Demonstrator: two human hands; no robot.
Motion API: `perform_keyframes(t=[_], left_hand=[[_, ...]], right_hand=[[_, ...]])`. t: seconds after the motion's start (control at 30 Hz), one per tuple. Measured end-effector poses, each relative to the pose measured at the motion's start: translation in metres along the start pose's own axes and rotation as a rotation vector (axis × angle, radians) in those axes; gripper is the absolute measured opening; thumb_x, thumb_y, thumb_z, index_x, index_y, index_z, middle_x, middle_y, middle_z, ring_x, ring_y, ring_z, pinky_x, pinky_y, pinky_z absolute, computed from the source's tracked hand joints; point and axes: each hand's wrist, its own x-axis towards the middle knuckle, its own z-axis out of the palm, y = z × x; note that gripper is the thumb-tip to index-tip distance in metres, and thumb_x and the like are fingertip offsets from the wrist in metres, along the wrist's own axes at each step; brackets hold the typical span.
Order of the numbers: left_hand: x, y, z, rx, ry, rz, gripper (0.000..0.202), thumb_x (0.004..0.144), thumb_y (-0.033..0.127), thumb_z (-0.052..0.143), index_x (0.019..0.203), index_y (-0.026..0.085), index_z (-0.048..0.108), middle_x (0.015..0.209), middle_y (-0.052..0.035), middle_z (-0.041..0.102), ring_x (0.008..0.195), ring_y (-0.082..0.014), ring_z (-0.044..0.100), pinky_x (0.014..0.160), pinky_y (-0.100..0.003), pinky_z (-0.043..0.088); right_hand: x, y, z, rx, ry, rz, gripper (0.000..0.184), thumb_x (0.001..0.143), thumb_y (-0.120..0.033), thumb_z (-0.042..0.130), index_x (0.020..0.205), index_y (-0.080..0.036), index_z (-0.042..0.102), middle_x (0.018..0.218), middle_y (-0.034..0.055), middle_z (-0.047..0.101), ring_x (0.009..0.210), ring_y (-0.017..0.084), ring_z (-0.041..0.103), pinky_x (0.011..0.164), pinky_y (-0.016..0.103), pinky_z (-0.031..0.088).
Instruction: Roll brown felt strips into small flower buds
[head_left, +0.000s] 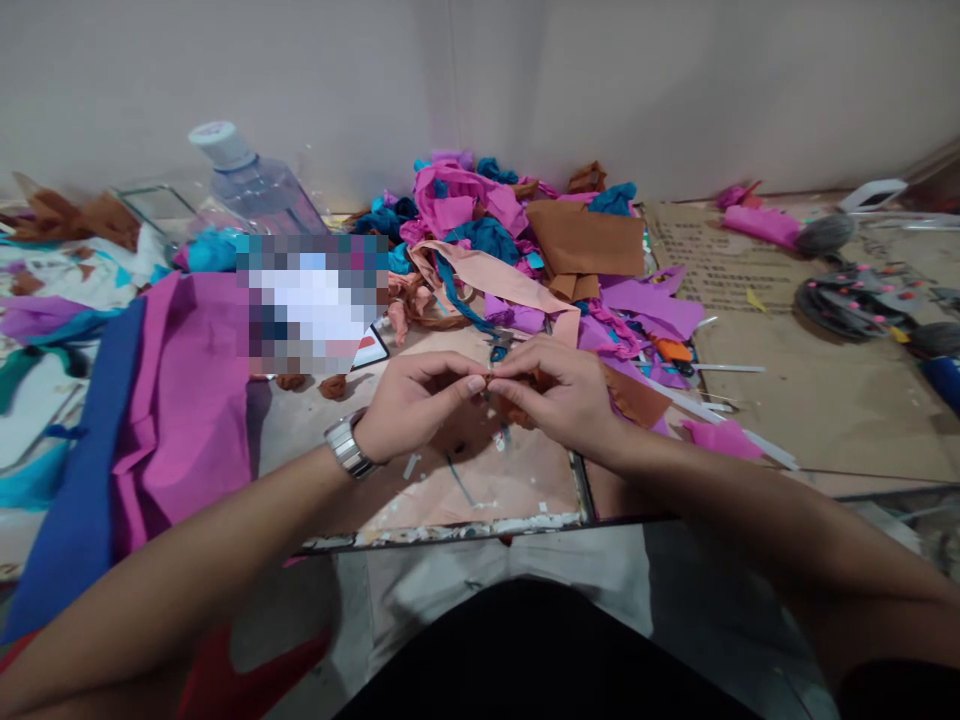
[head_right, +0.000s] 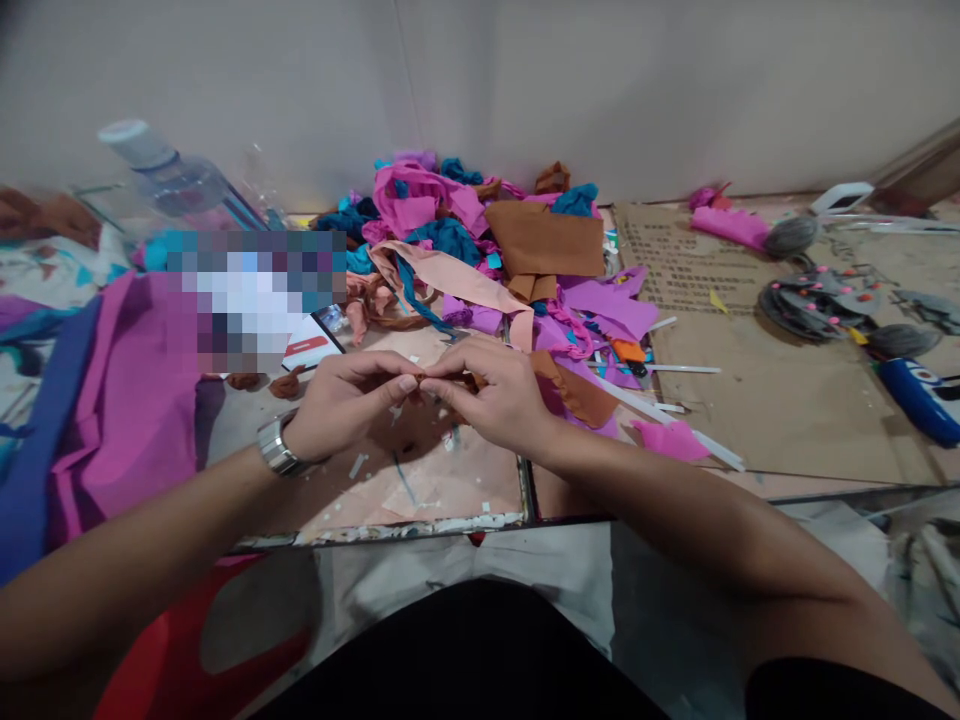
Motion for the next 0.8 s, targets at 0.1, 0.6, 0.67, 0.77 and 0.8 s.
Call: perform_keyframes(t=[0.1,0.6,0.67,0.77,0.8], left_hand=[[-0.001,-0.004,-0.001,0.037,0.000,0.034,0.017,0.093,0.031,0.076,0.096,0.015,0.082,0.085,-0.0073,0.082,0.069,-0.0120,0.073,0.064,-0.020,0.058],[-0.002,-0.010,-0.003,0.129,-0.007,0.150,0.015,0.090,0.029,0.080,0.100,0.019,0.085,0.094,-0.0086,0.084,0.081,-0.0161,0.078,0.074,-0.024,0.062],[-0.003,-0.010,-0.002,0.119,0.004,0.117,0.015,0.092,0.030,0.079,0.099,0.018,0.084,0.094,-0.0085,0.083,0.080,-0.0153,0.078,0.073,-0.023,0.062],[-0.004,-0.009,-0.002,0.122,0.018,0.098,0.017,0.093,0.031,0.077,0.100,0.017,0.083,0.094,-0.0087,0.083,0.080,-0.0149,0.077,0.072,-0.023,0.061],[-0.004,-0.008,-0.002,0.120,0.023,0.091,0.018,0.094,0.032,0.076,0.100,0.017,0.083,0.094,-0.0088,0.083,0.079,-0.0149,0.077,0.071,-0.023,0.061]], right_hand=[[0.000,0.003,0.001,-0.001,0.005,-0.014,0.008,0.090,-0.028,0.083,0.093,-0.024,0.078,0.087,0.0015,0.076,0.083,0.016,0.072,0.076,0.031,0.058],[-0.001,0.001,0.001,0.072,0.029,0.018,0.011,0.084,-0.024,0.088,0.087,-0.022,0.077,0.085,0.0012,0.075,0.081,0.015,0.070,0.075,0.030,0.059],[0.000,0.001,0.001,0.078,0.032,0.036,0.011,0.084,-0.026,0.088,0.086,-0.022,0.077,0.084,0.0009,0.076,0.080,0.015,0.071,0.073,0.030,0.059],[0.001,-0.001,0.000,0.068,0.020,0.047,0.011,0.084,-0.027,0.088,0.088,-0.023,0.078,0.085,0.0007,0.077,0.080,0.015,0.072,0.074,0.030,0.059],[0.001,-0.001,0.000,0.058,0.012,0.045,0.010,0.085,-0.027,0.087,0.090,-0.023,0.079,0.087,0.0009,0.078,0.081,0.015,0.073,0.075,0.030,0.059]])
